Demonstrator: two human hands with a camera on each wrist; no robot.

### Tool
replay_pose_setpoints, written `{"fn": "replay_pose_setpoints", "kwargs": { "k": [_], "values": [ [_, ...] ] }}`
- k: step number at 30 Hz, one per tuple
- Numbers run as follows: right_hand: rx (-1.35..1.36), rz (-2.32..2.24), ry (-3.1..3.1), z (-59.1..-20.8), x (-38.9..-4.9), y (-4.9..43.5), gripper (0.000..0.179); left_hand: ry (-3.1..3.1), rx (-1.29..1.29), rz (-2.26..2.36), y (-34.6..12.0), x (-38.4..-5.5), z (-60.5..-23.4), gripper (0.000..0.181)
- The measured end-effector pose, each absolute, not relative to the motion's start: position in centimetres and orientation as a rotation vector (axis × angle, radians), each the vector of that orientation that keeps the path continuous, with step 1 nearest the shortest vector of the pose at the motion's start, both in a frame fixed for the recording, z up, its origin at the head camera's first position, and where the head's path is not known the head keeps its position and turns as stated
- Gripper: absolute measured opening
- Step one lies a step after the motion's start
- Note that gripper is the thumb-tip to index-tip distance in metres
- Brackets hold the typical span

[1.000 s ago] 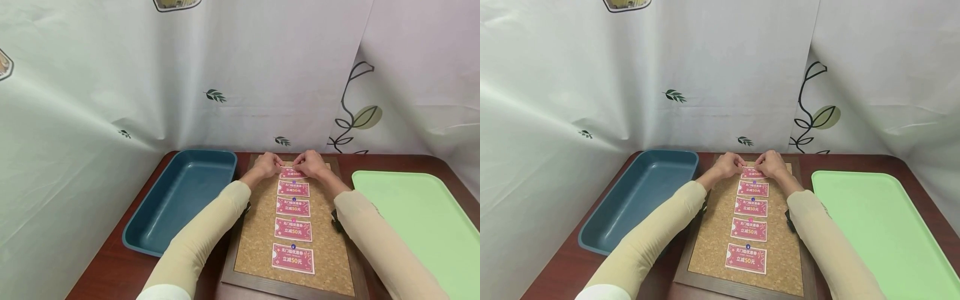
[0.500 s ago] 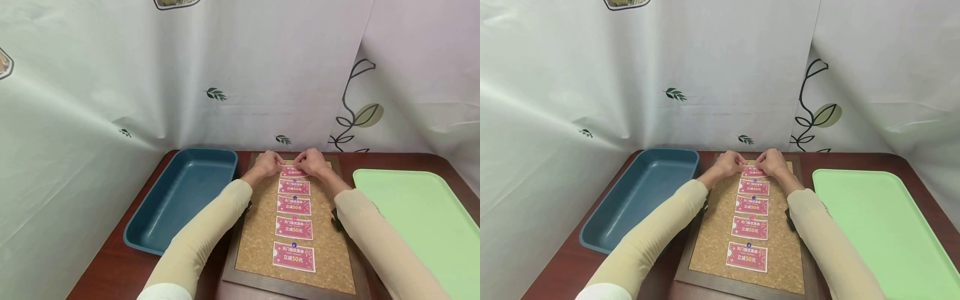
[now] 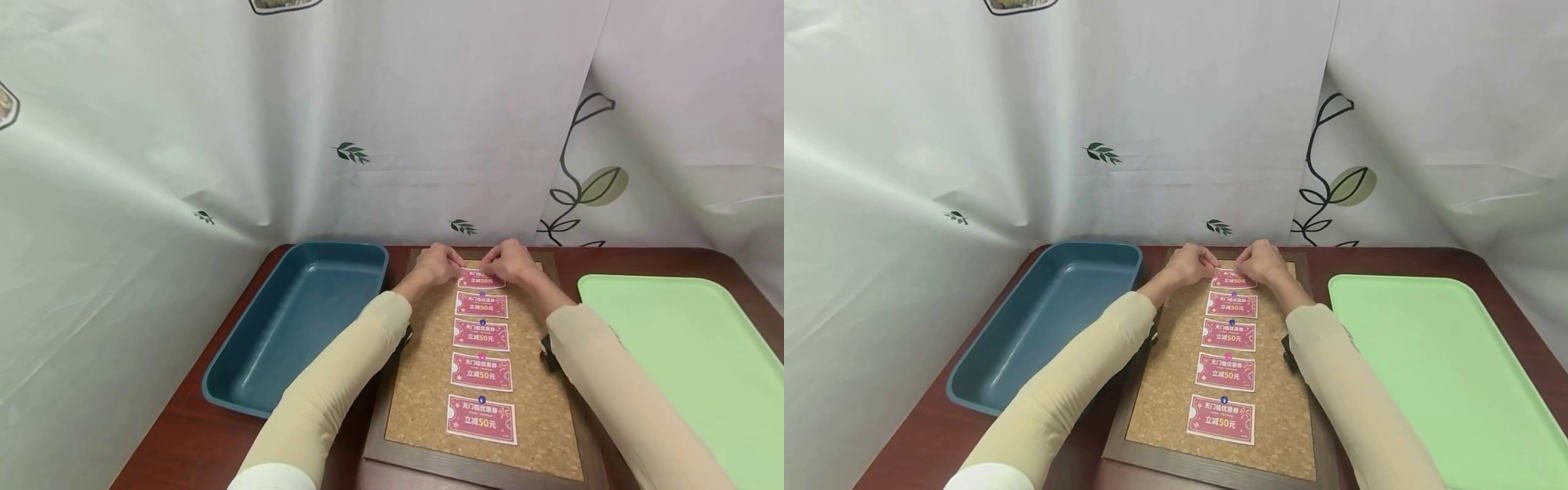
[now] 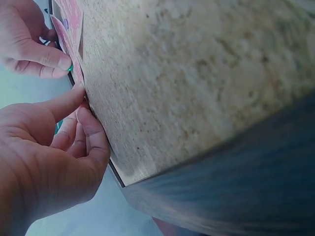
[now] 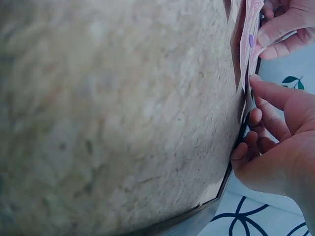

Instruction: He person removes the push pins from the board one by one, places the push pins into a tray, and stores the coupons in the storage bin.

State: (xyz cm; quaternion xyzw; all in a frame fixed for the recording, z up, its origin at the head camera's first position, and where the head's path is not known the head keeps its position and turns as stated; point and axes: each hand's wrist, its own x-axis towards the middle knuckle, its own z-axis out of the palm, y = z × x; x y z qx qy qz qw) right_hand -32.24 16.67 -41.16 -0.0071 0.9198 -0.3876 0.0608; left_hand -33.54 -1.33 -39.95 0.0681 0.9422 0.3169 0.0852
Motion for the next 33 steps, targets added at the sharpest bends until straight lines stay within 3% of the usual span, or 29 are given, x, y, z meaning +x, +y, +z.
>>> {"fn": "replay_pose_setpoints", "kwargs": {
  "k": [22, 33],
  "values": [
    [-0.033, -1.218, 2.725, -40.1, -32.1, 17.1, 0.026, 2.861, 0.222, 0.894, -1.1, -33.0, -39.6, 0.014],
    [0.006, -1.34, 2.811, -39.8, -31.5, 17.5, 0.02, 2.874, 0.24, 1.022, -1.4, -33.3, -38.7, 0.013]
  ]
}}
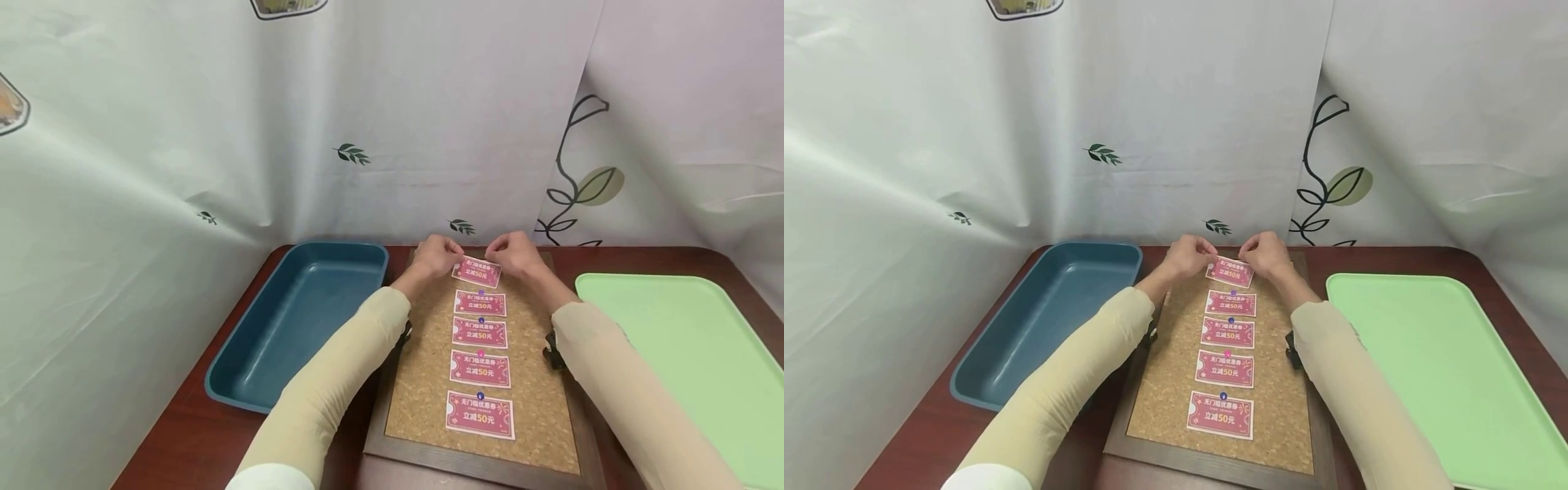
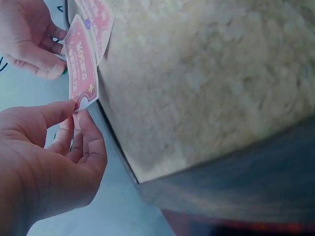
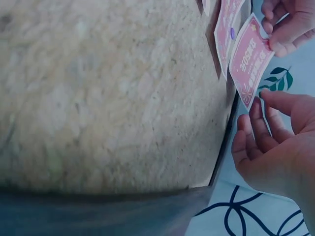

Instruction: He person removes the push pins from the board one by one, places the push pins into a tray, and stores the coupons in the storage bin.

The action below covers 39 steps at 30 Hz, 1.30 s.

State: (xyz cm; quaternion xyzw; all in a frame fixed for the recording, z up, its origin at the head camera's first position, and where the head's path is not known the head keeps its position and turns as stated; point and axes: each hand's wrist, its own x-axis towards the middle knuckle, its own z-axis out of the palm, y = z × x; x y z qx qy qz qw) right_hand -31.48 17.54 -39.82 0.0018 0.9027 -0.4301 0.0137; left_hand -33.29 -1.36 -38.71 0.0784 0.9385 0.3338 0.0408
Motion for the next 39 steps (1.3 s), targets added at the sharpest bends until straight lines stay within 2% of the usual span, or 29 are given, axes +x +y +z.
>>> {"fn": "replay_pose_setpoints", "kwargs": {
  "k": [20, 39],
  "values": [
    [-0.161, -1.294, 2.991, -37.8, -29.6, 21.3, 0.016, 2.852, 0.308, 1.092, -5.1, -34.2, -35.2, 0.014],
    [-0.15, -1.192, 2.992, -37.0, -27.2, 25.8, 0.028, 2.835, 0.26, 1.148, -10.5, -33.4, -33.1, 0.013]
  ]
}}
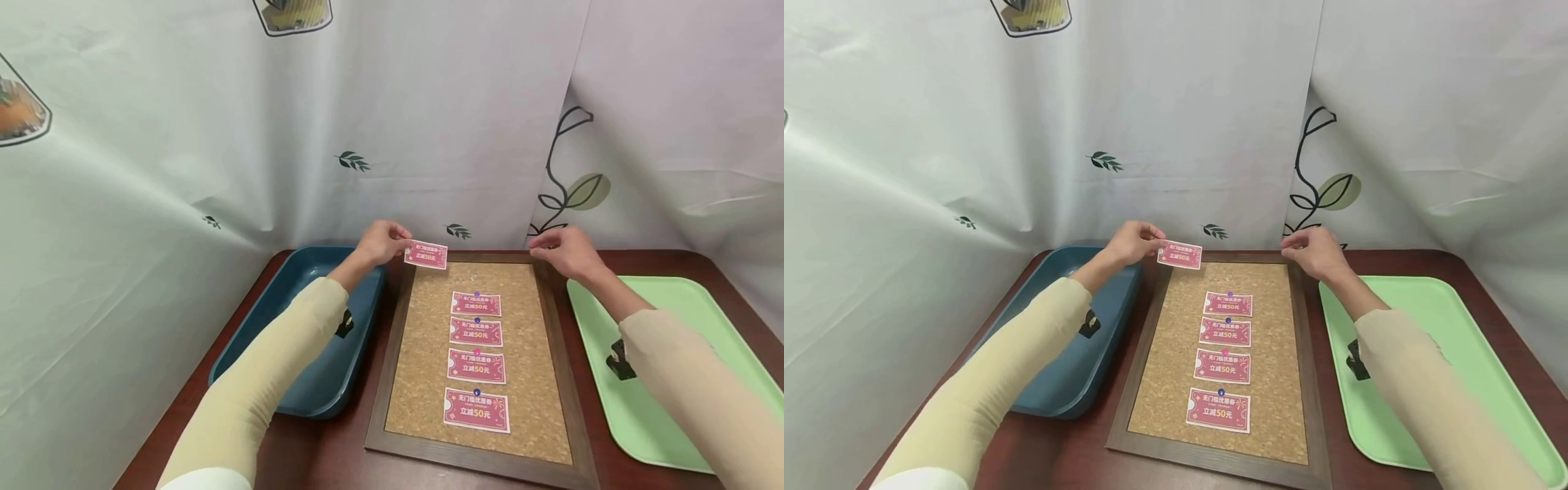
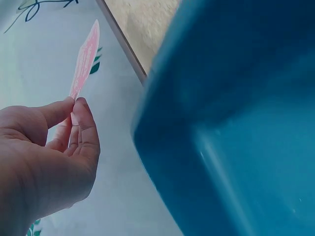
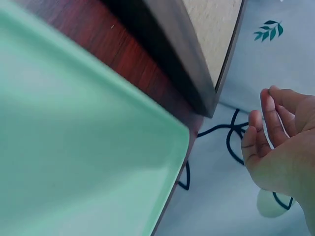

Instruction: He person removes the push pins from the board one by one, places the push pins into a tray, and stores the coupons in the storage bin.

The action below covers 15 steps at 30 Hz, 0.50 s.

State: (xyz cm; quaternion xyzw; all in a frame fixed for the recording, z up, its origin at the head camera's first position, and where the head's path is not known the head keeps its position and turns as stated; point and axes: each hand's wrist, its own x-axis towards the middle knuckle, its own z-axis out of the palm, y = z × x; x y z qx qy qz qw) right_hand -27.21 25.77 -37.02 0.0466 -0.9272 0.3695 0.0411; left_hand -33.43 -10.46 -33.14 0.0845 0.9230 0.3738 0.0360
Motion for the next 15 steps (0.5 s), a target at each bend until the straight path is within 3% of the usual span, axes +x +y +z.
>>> {"fn": "replay_pose_setpoints", "kwargs": {
  "k": [15],
  "values": [
    [0.113, 1.116, -2.83, -37.1, -24.9, 31.2, 0.034, 2.81, 0.248, 1.195, -16.1, -32.5, -32.4, 0.015]
  ]
}}
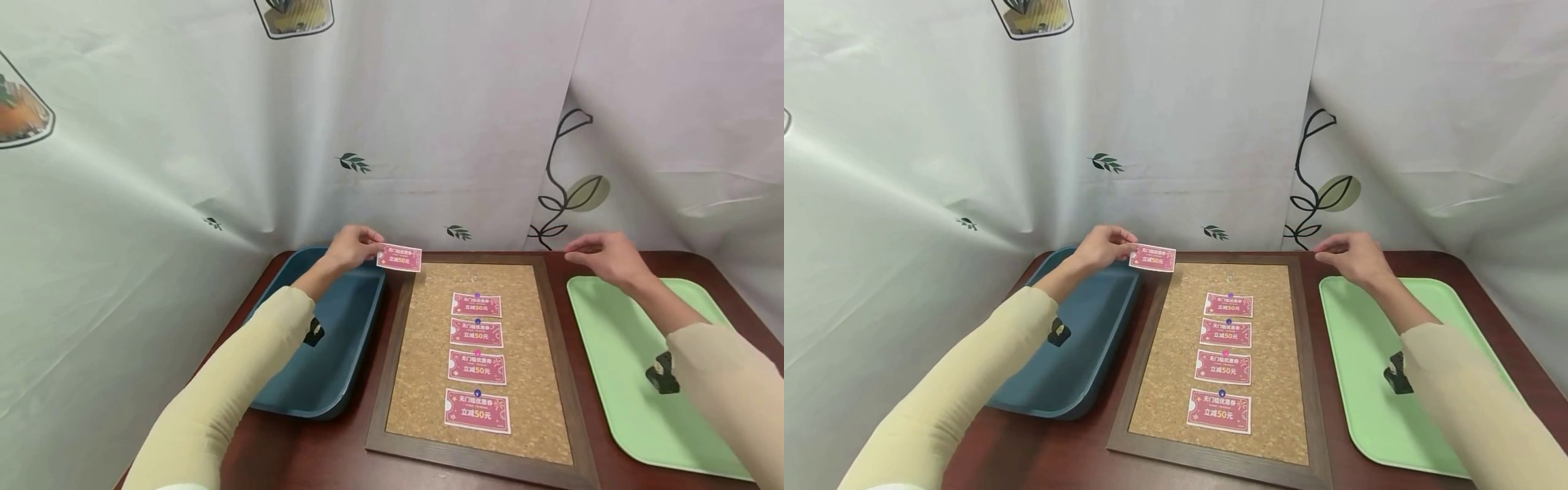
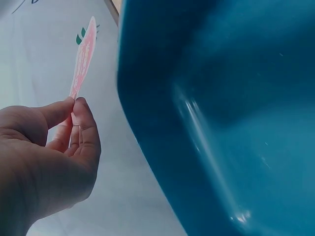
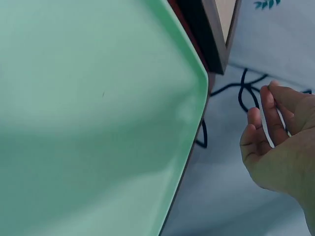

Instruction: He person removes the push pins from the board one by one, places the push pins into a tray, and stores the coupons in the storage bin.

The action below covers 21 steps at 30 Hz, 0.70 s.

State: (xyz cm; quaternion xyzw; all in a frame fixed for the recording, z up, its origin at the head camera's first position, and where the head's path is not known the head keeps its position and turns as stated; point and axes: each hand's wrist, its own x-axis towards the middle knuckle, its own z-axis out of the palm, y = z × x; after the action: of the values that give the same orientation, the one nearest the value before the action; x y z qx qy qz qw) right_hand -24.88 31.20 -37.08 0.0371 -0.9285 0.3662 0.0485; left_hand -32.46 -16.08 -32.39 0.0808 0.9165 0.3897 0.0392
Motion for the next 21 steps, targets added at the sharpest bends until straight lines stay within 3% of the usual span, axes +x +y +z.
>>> {"fn": "replay_pose_setpoints", "kwargs": {
  "k": [21],
  "values": [
    [-0.024, 1.057, -2.841, -38.2, -21.7, 37.5, 0.043, 2.847, 0.149, 1.118, -22.5, -31.1, -33.4, 0.024]
  ]
}}
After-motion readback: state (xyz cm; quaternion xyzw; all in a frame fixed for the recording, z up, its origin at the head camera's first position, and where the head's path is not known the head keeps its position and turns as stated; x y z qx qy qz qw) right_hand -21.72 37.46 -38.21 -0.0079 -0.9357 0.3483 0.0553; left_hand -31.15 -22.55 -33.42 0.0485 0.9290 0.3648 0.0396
